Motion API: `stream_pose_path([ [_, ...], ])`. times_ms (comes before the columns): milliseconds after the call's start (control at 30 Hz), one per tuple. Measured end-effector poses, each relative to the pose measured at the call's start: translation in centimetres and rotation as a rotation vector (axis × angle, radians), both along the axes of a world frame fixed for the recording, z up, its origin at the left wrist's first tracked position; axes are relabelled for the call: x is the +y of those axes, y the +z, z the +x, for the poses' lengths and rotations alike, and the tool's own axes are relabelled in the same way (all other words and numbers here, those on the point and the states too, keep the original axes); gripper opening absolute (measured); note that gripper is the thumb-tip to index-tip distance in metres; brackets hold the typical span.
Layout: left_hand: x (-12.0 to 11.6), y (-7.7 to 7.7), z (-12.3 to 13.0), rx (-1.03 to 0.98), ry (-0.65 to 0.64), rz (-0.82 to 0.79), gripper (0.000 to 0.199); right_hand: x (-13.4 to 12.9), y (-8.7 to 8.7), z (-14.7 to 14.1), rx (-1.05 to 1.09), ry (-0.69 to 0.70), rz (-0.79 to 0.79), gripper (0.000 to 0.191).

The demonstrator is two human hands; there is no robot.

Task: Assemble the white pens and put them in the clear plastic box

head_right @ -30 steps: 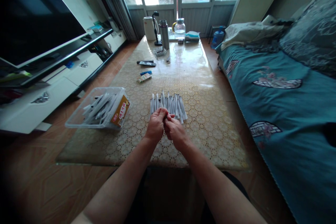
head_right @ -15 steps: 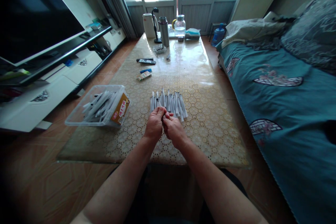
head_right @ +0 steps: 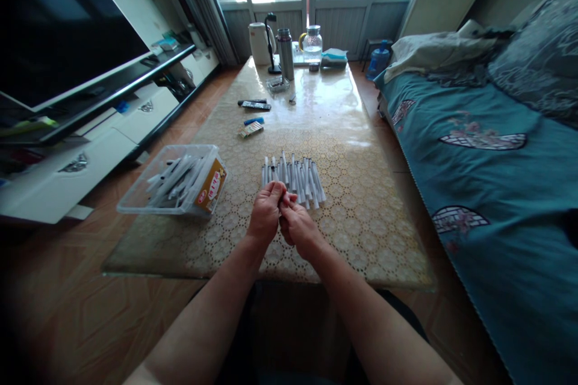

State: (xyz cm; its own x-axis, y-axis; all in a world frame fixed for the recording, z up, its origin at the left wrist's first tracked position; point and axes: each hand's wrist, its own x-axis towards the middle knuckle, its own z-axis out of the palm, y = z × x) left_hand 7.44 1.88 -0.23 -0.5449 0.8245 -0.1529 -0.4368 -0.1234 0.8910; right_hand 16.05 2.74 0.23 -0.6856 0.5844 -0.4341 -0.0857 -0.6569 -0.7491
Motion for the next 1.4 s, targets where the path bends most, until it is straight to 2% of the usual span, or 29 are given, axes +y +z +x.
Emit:
stream_pose_path([
  [100,0.3,0.0,-0.6,-0.03,-0.031,-0.028,0.031,-0.1,-0.2,0.8,-0.014,0.068,0.008,0.039],
  [200,0.6,-0.2,-1.1,-0.072,-0.077,-0.066,0.029,1.0,-0.6,2.1,-0.046,0.138,0.046,0.035],
  [300,0.7,-0.3,-1.5,-0.107,-0.165,-0.095,0.028,2.9,-0.7,3.2,-0.109,0.056,0.076,0.03],
  [400,0.2,0.0,-1.7,-0.2,-0.39,-0.123,0.022,4.7,-0.7,3.6,-0.152,-0.077,0.108,0.031],
  [500,-0.4,0.3,-2.0,-0.355,-0.646,-0.152,0.016,5.7,-0.6,3.5,-0.115,-0.128,0.147,0.032],
  [600,-0.8,0.5,-2.2,-0.473,-0.755,-0.167,0.014,6.1,-0.6,3.3,-0.02,-0.105,0.138,0.032],
  [667,-1.0,0.6,-2.3,-0.512,-0.704,-0.145,0.014,6.3,-0.7,3.4,0.034,-0.119,0.104,0.032],
  [733,-1.1,0.6,-2.4,-0.486,-0.588,-0.106,0.017,6.5,-0.7,3.5,0.062,-0.188,0.058,0.031],
  [833,-1.1,0.5,-2.2,-0.326,-0.456,-0.08,0.031,6.6,-0.9,3.5,0.059,-0.296,0.005,0.029],
  [900,-1.1,0.3,-2.0,-0.221,-0.397,-0.066,0.032,6.3,-1.0,3.3,0.05,-0.305,0.004,0.028],
  [1000,-0.8,-0.1,-1.8,-0.177,-0.26,-0.031,0.02,5.7,-1.0,2.9,0.029,-0.209,0.027,0.027],
  [1133,-0.5,-0.2,-1.7,-0.224,-0.105,-0.092,0.019,5.0,-0.8,2.6,-0.117,-0.083,0.095,0.025],
  [1267,-0.5,-0.2,-1.8,-0.222,-0.079,-0.122,0.022,4.8,-1.1,2.4,-0.146,-0.033,0.117,0.042],
  [1400,-0.5,-0.2,-1.8,-0.221,-0.062,-0.132,0.023,4.5,-1.4,2.2,-0.075,-0.017,0.1,0.039],
])
